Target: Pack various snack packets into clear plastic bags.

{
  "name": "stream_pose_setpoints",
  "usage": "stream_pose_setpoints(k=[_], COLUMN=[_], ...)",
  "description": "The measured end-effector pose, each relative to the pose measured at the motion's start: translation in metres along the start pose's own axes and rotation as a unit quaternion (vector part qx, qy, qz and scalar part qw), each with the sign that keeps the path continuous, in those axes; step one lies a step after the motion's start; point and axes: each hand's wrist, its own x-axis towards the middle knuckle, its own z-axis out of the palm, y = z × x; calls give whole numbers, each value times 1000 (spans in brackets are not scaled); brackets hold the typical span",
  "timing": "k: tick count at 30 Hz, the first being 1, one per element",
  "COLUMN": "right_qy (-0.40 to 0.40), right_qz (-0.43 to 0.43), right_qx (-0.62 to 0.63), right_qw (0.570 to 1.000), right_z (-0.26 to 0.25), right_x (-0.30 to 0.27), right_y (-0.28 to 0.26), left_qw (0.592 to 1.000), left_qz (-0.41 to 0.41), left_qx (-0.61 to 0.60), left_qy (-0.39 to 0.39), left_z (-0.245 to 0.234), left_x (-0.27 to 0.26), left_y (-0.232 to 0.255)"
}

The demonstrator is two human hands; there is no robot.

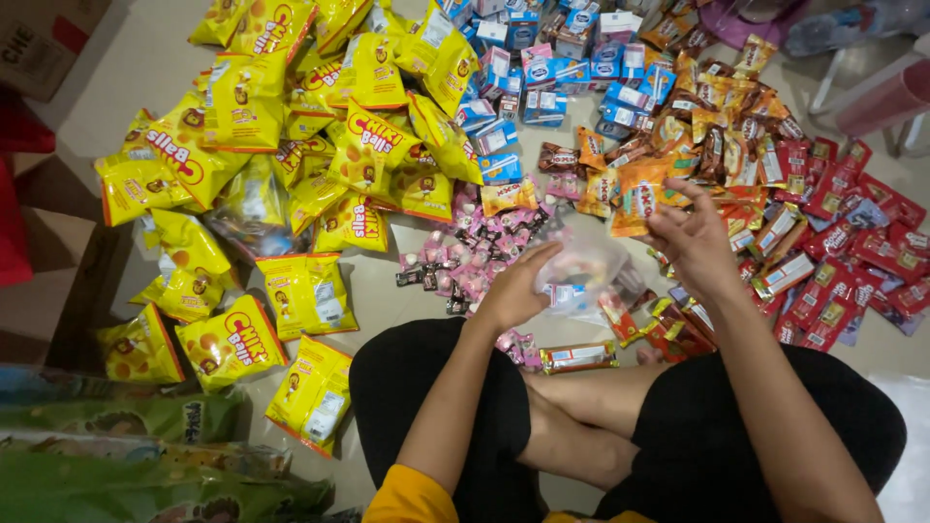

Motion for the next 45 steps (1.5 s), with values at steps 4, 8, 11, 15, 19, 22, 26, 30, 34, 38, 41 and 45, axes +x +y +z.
stream_pose_setpoints(k=[4, 8, 11, 15, 19, 22, 26, 30, 34, 38, 41, 45], right_qy=[-20, -34, -47, -94, -173, -167, -135, -98, -50, -117, -111, 6], right_qz=[3, -1, 0, -65, -47, -133, -205, -153, -106, -141, -192, -204], right_qx=[-6, -30, -79, -457, -648, -805, -797, -735, -680, -727, -727, -670], right_qw=[1000, 999, 996, 882, 740, 553, 552, 654, 724, 662, 650, 714], right_z=[-9, -1, 16, 42, 13, 4, 5, 9, 1, 10, 39, -55], right_x=[3, -2, -10, -30, -21, -23, -17, -12, -5, -12, -21, 19], right_y=[16, 15, 8, 11, 69, 99, 116, 116, 140, 135, 77, 97], left_qw=[1000, 999, 997, 996, 998, 998, 999, 999, 999, 1000, 1000, 999], left_qz=[14, 25, 40, 47, 26, 29, 27, 12, 18, 12, 5, 7], left_qx=[-9, -12, -23, -28, -21, -32, -25, -2, -11, -3, -5, -19], left_qy=[22, 41, 55, 64, 56, 45, 39, 32, 33, 12, 12, 27], left_z=[5, 11, 13, 16, 23, 26, 24, 30, 20, 21, 12, 8], left_x=[0, 0, 0, 3, 10, 9, 11, 19, 12, 14, 7, 5], left_y=[-14, -25, -25, -28, -35, -33, -32, -39, -23, -22, -14, -12])
